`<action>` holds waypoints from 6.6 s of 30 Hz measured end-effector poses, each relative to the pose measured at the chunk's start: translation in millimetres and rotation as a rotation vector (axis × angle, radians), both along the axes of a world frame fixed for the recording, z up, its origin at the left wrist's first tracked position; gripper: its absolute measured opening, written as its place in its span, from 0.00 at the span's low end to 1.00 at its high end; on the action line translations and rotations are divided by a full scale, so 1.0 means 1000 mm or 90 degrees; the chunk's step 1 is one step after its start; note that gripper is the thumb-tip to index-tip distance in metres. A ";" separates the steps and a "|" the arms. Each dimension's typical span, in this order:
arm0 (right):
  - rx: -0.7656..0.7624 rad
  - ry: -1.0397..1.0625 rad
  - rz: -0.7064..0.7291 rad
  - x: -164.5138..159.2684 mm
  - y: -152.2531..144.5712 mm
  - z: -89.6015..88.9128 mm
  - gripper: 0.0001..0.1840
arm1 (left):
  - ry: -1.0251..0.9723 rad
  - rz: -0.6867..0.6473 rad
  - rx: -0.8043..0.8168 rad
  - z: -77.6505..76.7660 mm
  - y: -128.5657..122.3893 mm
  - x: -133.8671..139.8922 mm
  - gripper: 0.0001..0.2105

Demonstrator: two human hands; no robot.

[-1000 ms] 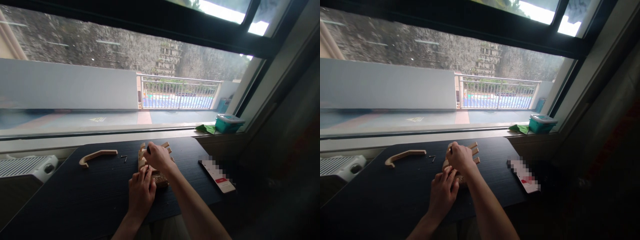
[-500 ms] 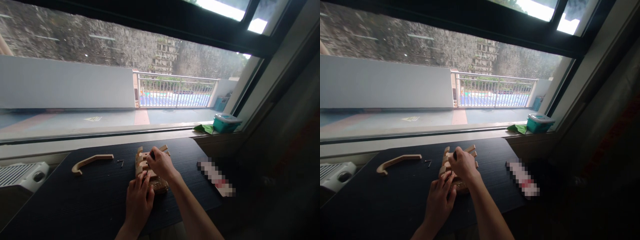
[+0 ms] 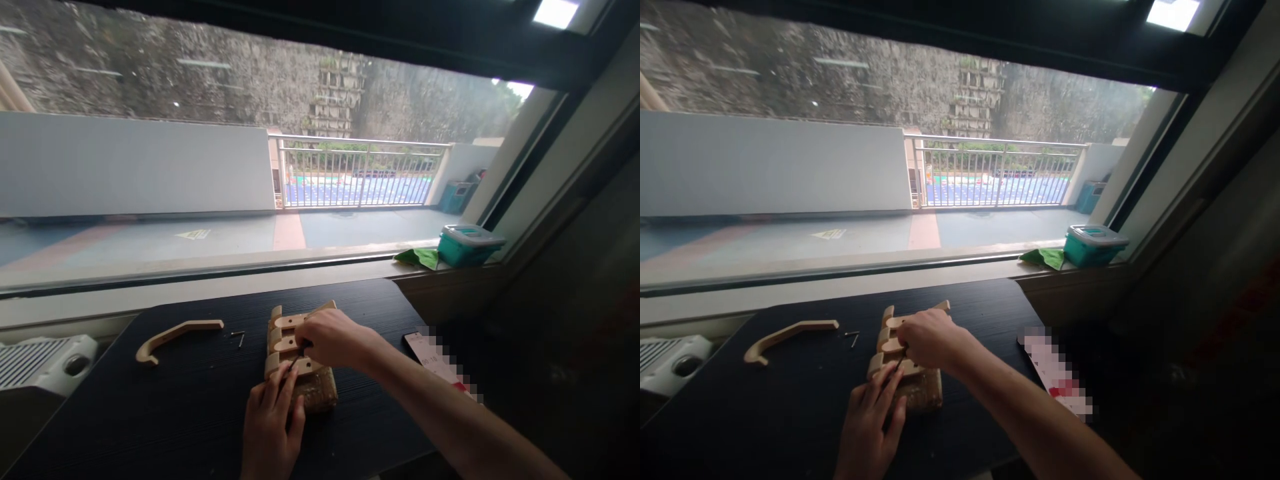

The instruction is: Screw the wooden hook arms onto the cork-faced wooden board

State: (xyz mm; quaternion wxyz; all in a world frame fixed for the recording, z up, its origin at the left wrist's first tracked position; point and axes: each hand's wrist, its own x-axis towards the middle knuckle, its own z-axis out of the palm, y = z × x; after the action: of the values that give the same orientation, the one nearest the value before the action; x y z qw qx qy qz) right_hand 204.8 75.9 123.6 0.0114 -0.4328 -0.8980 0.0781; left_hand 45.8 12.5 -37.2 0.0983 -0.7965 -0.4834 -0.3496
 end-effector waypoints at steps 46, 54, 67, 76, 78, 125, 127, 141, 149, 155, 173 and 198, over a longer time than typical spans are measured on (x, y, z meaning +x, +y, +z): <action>0.029 -0.158 -0.001 -0.047 -0.004 0.002 0.08 | -0.039 -0.007 -0.030 0.001 -0.003 0.001 0.17; -0.006 -0.172 0.011 -0.051 -0.013 0.017 0.11 | -0.029 0.004 -0.017 0.003 -0.007 0.003 0.16; 0.023 -0.128 -0.041 -0.045 0.000 0.002 0.13 | -0.042 -0.002 -0.050 0.001 -0.006 0.003 0.19; -0.004 -0.145 0.015 -0.035 -0.004 0.016 0.11 | -0.046 -0.006 -0.054 0.004 -0.006 0.002 0.19; 0.011 -0.137 0.007 -0.036 -0.004 0.015 0.10 | -0.048 -0.010 -0.056 0.003 -0.006 0.002 0.19; -0.026 -0.188 -0.003 -0.045 0.001 0.020 0.11 | -0.062 -0.006 -0.075 0.001 -0.006 0.002 0.20; -0.031 -0.189 -0.014 -0.047 0.003 0.017 0.11 | -0.061 -0.004 -0.077 0.001 -0.006 0.002 0.20; -0.008 -0.197 0.016 -0.050 -0.010 0.024 0.10 | -0.057 0.005 -0.059 0.002 -0.008 0.003 0.19; -0.023 -0.204 0.042 -0.058 -0.004 0.026 0.12 | -0.065 0.003 -0.064 0.001 -0.006 0.002 0.19; 0.011 -0.183 -0.025 -0.059 0.011 0.009 0.12 | -0.073 -0.002 -0.071 0.001 -0.006 0.001 0.20; 0.013 -0.159 -0.013 -0.046 0.003 0.007 0.10 | -0.067 -0.001 -0.079 0.002 -0.007 0.001 0.20; 0.033 -0.021 -0.132 -0.047 -0.006 -0.004 0.11 | -0.033 -0.002 -0.041 0.000 -0.006 0.007 0.18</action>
State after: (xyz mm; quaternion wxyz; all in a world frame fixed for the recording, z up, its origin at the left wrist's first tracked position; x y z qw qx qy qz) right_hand 158.0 70.0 119.7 0.0159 -0.5245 -0.8500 0.0463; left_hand 52.5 6.1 -36.9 0.0594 -0.7907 -0.4956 -0.3545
